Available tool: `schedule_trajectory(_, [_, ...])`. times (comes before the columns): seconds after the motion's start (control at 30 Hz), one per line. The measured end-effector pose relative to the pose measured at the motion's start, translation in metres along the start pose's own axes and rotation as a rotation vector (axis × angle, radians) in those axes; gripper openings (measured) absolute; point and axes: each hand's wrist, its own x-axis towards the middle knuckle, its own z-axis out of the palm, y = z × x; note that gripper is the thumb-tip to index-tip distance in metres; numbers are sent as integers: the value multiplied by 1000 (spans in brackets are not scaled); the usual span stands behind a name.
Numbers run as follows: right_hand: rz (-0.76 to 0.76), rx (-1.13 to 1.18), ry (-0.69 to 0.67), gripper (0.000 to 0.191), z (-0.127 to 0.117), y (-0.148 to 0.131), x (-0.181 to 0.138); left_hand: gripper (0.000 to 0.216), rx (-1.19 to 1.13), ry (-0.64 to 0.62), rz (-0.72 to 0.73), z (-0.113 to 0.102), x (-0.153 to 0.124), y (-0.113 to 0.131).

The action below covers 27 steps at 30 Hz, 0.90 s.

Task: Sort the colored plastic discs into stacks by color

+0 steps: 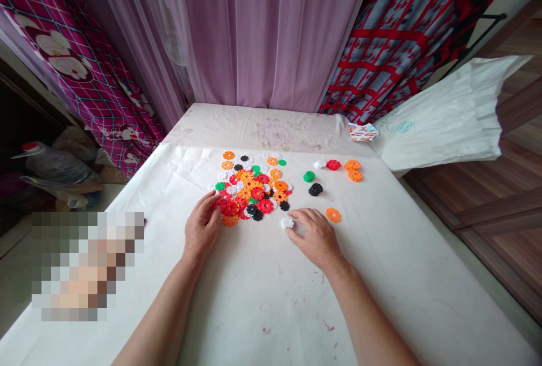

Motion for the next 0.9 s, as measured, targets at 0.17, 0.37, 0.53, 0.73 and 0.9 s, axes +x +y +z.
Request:
schedule_trajectory(0.17, [-22,-16,-37,25,-2,-1,1,30,-2,0,0,0,0,1])
schedule_trajectory(0.37, [-24,-48,-63,30,-2,-5,3,31,-4,4,-4,0,0,0])
schedule_trajectory(0.53, [-88,-30,-79,26,-2,-26,21,30,-3,5,-9,1,0,-2])
schedule_trajectory(0.73, [-230,-41,-148,26,15,-63,50,30,-25,7,5,3,0,-4])
schedule_trajectory(0.9, [-224,-128,-164,25,26,-60,48,30,-14,25,2,3,-1,-2])
